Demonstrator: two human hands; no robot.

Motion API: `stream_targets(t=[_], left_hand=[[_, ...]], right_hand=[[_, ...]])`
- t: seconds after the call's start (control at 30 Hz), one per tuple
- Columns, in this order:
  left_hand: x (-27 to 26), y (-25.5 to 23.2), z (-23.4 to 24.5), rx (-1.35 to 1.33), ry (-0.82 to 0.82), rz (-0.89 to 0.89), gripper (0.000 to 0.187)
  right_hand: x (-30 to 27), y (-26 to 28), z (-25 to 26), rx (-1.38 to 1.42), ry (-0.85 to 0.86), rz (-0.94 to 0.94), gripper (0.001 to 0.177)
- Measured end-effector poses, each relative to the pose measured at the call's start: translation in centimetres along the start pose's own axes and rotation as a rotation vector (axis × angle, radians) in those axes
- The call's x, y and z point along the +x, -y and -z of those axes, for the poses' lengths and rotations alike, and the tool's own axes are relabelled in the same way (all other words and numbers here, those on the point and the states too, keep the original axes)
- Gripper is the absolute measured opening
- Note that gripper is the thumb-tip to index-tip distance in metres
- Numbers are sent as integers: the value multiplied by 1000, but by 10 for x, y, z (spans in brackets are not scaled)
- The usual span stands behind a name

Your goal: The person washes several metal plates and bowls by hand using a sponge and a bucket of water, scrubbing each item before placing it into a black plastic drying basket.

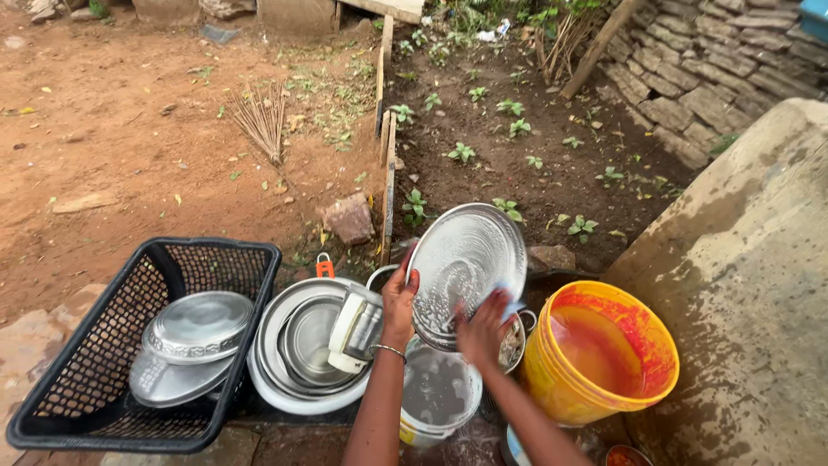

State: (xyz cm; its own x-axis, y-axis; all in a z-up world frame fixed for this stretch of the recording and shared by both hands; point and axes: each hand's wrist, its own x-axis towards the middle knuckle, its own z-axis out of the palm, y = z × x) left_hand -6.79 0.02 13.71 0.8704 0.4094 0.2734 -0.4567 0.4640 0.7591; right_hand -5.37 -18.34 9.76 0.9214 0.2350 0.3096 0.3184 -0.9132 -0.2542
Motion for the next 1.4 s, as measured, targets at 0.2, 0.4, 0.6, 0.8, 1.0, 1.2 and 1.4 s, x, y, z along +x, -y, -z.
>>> stream_targets(t=[0.2,0.4,0.6,0.8,1.0,1.2,1.4], left_hand=[[2,7,-12,97,205,233,52],[14,-34,5,77,156,16,43],[3,-3,-31,192,283,108,44],[4,-17,-8,79,108,24,47],[1,10,-22,43,136,94,46],[-7,-13,-26,79,50,121,49],[-8,-9,-21,85,85,190,44]], right_hand=[[42,24,32,10,-212,467,74],[-10,-49,53,344,233,481,82],[57,8,39,218,-534,357,89],[1,-33,10,135,38,700,78],[32,6,48,-543,101,442,87],[28,-1,73,132,-472,335,98],[78,-33,77,115,-235,527,86]])
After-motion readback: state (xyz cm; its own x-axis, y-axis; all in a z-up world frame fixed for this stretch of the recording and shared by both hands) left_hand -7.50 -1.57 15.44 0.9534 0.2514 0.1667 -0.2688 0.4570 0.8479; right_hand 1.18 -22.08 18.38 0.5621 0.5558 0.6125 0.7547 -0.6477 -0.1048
